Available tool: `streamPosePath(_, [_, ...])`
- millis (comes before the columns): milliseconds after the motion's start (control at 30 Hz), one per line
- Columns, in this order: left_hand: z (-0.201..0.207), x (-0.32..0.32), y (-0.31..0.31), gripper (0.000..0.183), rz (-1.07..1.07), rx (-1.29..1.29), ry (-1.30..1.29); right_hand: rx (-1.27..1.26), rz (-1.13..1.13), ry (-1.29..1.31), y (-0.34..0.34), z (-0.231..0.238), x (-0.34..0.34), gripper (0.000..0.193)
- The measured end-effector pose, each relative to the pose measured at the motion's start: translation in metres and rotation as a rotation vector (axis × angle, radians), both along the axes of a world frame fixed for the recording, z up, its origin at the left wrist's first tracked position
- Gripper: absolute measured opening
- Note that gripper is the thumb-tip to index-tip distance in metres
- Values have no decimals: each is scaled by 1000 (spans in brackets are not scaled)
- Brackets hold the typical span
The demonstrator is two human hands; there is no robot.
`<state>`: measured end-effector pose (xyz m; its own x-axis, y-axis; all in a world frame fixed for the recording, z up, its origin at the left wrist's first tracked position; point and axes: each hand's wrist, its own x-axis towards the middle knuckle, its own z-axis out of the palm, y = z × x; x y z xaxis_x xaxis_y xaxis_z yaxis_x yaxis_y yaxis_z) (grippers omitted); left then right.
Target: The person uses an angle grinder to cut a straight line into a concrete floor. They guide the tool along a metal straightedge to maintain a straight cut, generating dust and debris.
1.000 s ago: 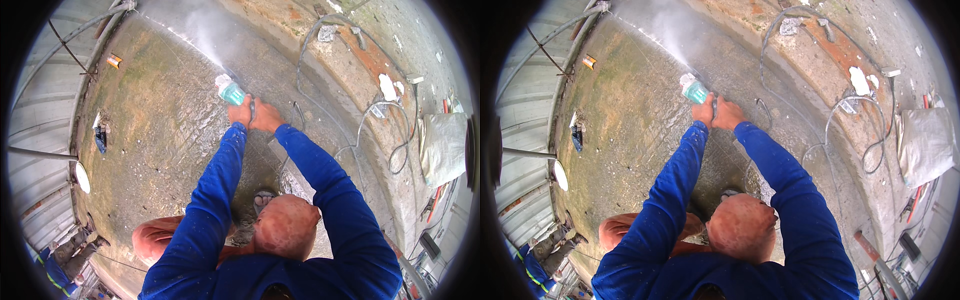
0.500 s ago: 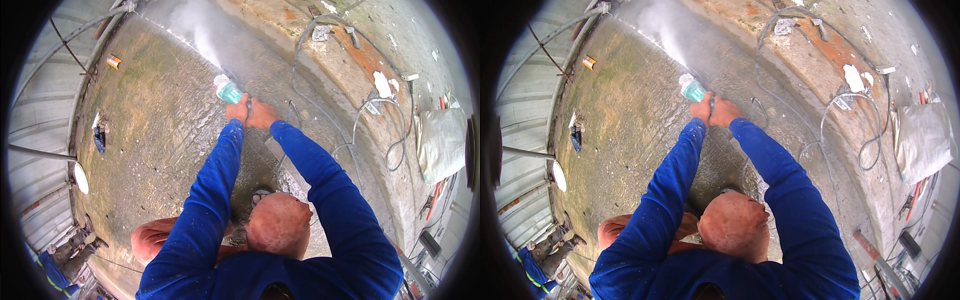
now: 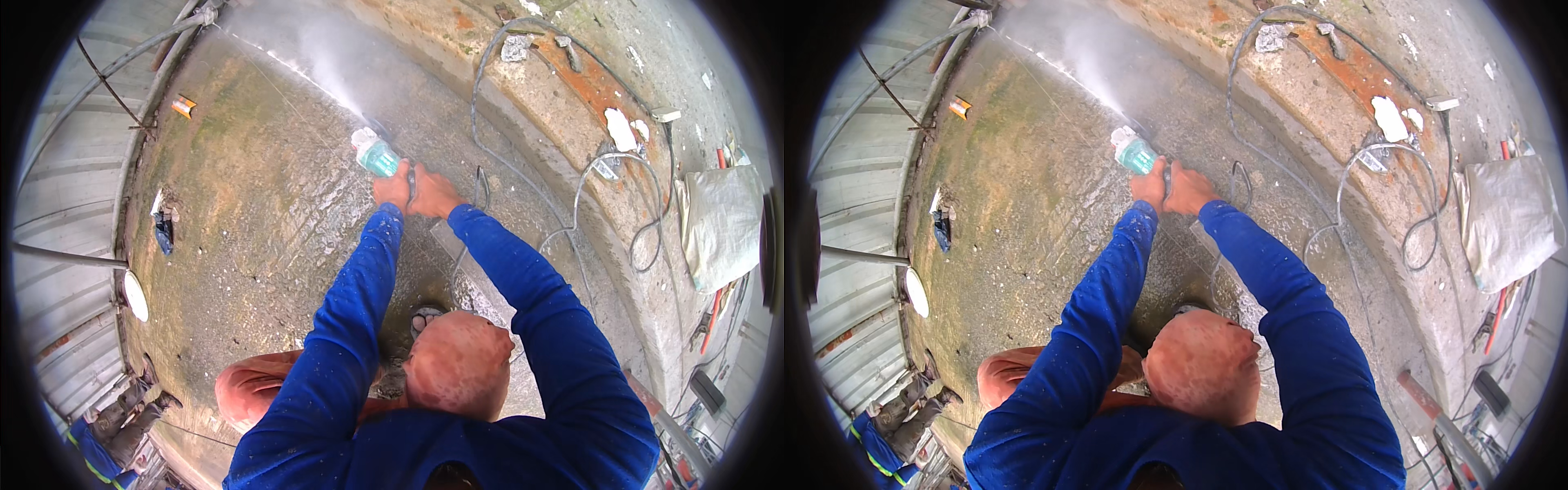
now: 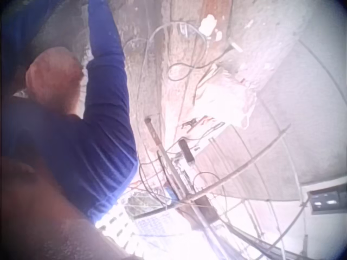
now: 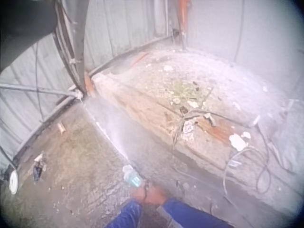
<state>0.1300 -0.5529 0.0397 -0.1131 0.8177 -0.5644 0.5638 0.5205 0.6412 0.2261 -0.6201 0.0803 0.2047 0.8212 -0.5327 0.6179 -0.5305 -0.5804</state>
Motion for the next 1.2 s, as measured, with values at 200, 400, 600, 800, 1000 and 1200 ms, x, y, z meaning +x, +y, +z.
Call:
streamPosePath(200, [-15, -3, -1, 68, -5, -31, 60, -42, -6, -17, -1, -5, -4, 78])
streamPosePath(400, [-16, -4, -1, 70, 2, 2, 38, -13, 8, -5, -2, -4, -2, 81])
streamPosePath(600, [-9, -1, -18, 72, -20, 36, -3, 49, -4, -9, -19, -12, 0, 79])
streamPosePath(800, [-8, 0, -24, 72, 1, 44, 43, -2, -16, 3, -22, -10, -1, 77])
streamPosePath(1000, [-11, -1, -23, 70, 16, 5, -3, -39, -15, -3, -21, -1, -2, 75])
streamPosePath(1200, [0, 4, -24, 67, -14, -42, 4, -19, -14, -9, -23, -3, 3, 75])
